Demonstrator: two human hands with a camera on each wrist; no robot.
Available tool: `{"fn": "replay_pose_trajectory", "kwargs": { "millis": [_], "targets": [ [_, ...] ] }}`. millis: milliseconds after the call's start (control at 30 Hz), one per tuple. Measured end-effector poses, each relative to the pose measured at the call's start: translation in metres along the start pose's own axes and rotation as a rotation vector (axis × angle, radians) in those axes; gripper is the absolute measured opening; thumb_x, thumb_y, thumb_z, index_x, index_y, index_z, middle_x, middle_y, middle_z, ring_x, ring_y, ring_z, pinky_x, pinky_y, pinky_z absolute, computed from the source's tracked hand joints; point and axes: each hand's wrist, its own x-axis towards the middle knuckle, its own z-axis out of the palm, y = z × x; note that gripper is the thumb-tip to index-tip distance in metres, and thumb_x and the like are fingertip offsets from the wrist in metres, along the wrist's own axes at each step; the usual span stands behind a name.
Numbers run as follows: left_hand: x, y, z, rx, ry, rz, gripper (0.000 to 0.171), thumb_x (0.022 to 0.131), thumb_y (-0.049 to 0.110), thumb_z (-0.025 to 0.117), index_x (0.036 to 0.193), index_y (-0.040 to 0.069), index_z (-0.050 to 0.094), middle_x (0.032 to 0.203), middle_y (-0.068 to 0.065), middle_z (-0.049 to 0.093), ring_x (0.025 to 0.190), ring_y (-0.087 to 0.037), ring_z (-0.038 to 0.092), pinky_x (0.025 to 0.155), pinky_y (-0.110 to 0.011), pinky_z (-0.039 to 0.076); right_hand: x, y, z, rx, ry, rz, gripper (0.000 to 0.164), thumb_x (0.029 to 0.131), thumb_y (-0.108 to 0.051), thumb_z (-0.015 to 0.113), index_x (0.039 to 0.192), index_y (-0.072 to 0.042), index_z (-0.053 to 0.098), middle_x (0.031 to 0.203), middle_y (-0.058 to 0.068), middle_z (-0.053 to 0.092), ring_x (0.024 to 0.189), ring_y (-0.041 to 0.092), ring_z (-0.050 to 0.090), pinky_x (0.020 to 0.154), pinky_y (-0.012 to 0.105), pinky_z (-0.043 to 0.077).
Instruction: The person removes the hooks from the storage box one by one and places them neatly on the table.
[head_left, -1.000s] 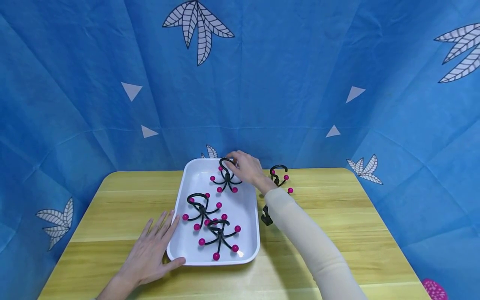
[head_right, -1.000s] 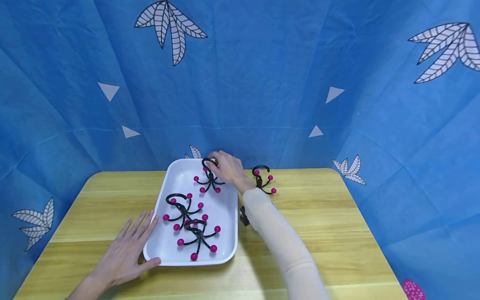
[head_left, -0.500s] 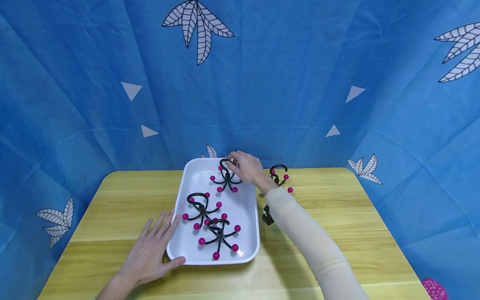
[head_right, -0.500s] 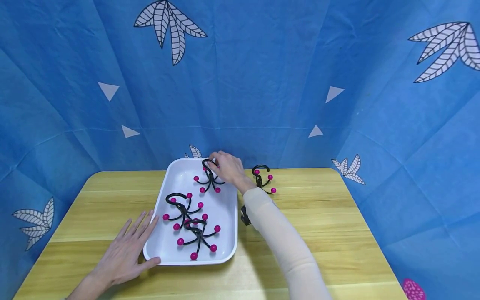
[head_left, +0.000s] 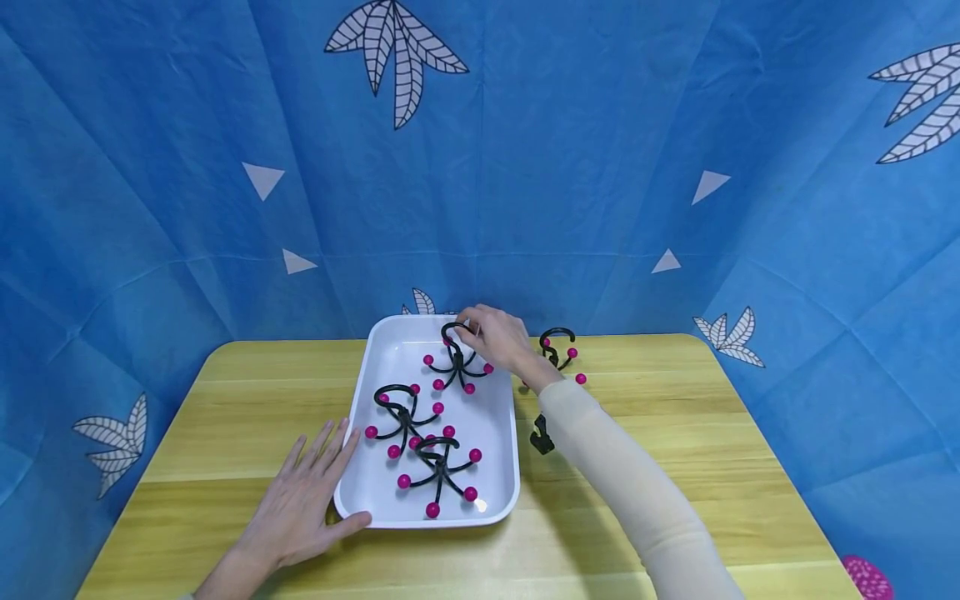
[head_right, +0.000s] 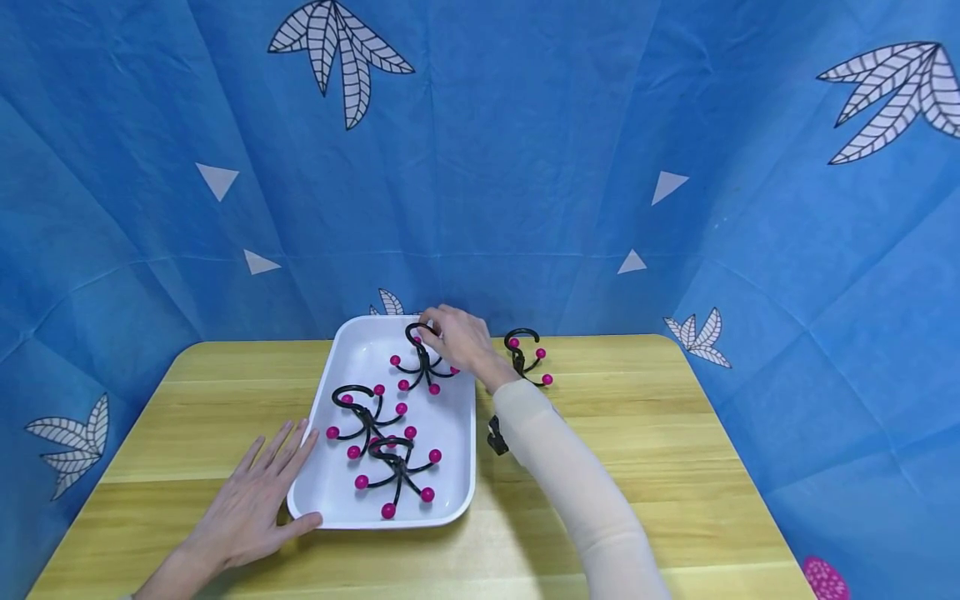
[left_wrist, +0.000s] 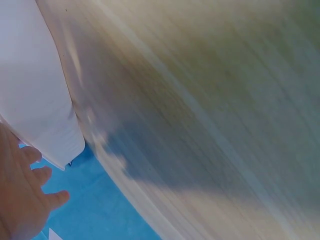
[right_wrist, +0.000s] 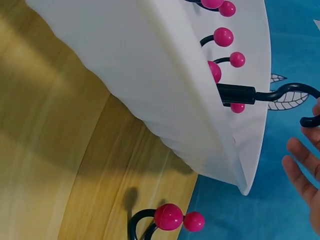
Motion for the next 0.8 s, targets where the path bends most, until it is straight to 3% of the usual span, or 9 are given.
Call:
{"fn": "replay_pose_trajectory", "kwargs": {
  "millis": [800],
  "targets": [
    [0.001, -0.001, -0.001, 0.001, -0.006, -0.001, 0.115, 0.083, 0.086, 0.057, 0.167, 0.013, 0.032, 0.175, -0.014, 0.030, 0.161, -0.041, 0.030, 0.131, -0.063, 0.024, -0.016, -0.007, -0.012, 0.002, 0.041, -0.120, 0.024, 0.106, -0.035, 0.063, 0.119, -0.020, 0.076, 0.090, -0.001, 0.067, 0.072, 0.012, 0.058, 0.053, 0.021, 0.039]
  ]
}}
